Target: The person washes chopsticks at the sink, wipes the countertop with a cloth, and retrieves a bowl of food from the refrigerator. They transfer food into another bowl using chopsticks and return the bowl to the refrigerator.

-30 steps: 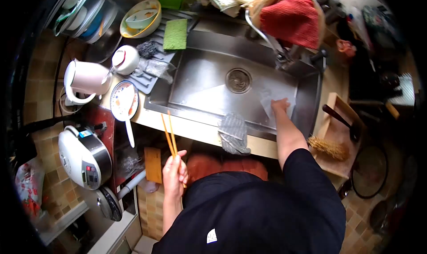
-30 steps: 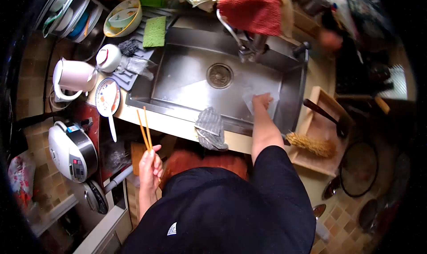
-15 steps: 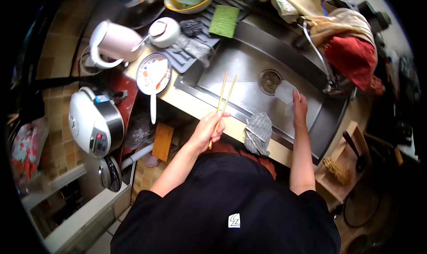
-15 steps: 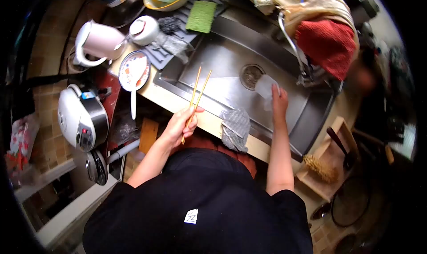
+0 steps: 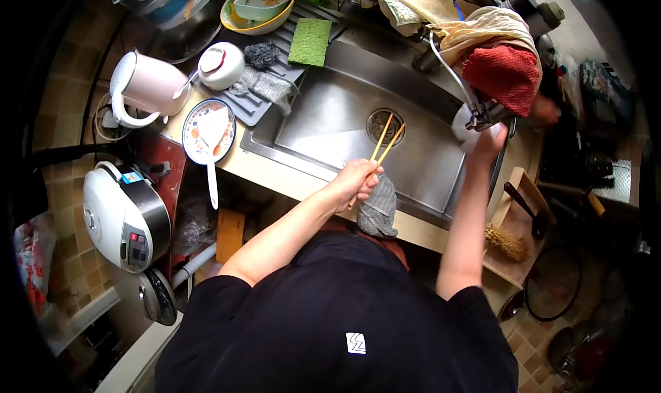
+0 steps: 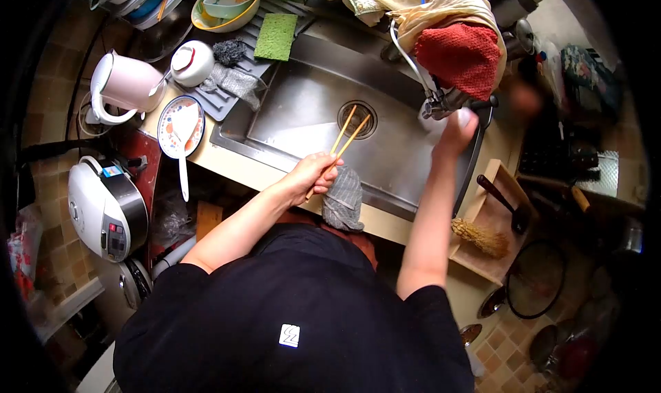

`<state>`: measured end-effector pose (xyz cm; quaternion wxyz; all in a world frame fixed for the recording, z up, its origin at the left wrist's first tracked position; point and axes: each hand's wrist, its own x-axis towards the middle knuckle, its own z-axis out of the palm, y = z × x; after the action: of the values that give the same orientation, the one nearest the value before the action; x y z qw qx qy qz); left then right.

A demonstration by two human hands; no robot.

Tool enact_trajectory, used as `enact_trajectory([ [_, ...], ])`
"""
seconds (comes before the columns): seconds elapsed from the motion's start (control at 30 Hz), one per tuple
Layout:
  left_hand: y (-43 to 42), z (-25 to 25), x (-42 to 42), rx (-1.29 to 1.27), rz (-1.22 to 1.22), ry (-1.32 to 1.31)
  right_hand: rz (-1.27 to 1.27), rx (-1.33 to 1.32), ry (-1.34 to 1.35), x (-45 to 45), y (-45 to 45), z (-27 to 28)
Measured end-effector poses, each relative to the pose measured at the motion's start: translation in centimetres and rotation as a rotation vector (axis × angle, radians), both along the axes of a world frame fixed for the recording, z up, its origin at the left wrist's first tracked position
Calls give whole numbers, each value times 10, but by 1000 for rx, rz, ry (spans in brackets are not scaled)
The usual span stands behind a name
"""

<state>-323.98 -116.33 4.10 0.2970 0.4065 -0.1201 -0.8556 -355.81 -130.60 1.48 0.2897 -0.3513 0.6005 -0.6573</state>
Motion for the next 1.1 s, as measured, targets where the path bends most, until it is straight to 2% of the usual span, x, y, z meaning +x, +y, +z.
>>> enact_trajectory([
  [0.07,2,-3,-10,80,-7,48,-32,18,363,-26,-50,7],
  [0.17,11,6,-23,104,14,67,35,200,816,-58,-113,8],
  [0.27,21,11,-29,94,33,77,187,444,1063,-80,-148,-3],
  [0.43,32,6,-37,26,10,63,324,662,1211,-110,-167,-8],
  [0.67,24,9,-70,85,-66,22,377,656,1220,-127,-168,-10],
  [0.77,16,10,-82,67,-89,19,386,580,1178,-120,-154,-11],
  [0.87,6,2,-88,78,-81,75,411,416,1028,-93,-128,-21],
  [0.93,-2,-12,-92,103,-58,93,490,235,734,-66,-95,-30],
  [1.03,-11,-23,-93,99,-33,65,683,116,-52,-25,-1,-32],
  [1.07,-16,-27,-95,94,-24,54,607,219,-227,-5,34,-16],
  [1.1,-23,-36,-101,62,-18,28,545,337,-274,11,60,-7],
])
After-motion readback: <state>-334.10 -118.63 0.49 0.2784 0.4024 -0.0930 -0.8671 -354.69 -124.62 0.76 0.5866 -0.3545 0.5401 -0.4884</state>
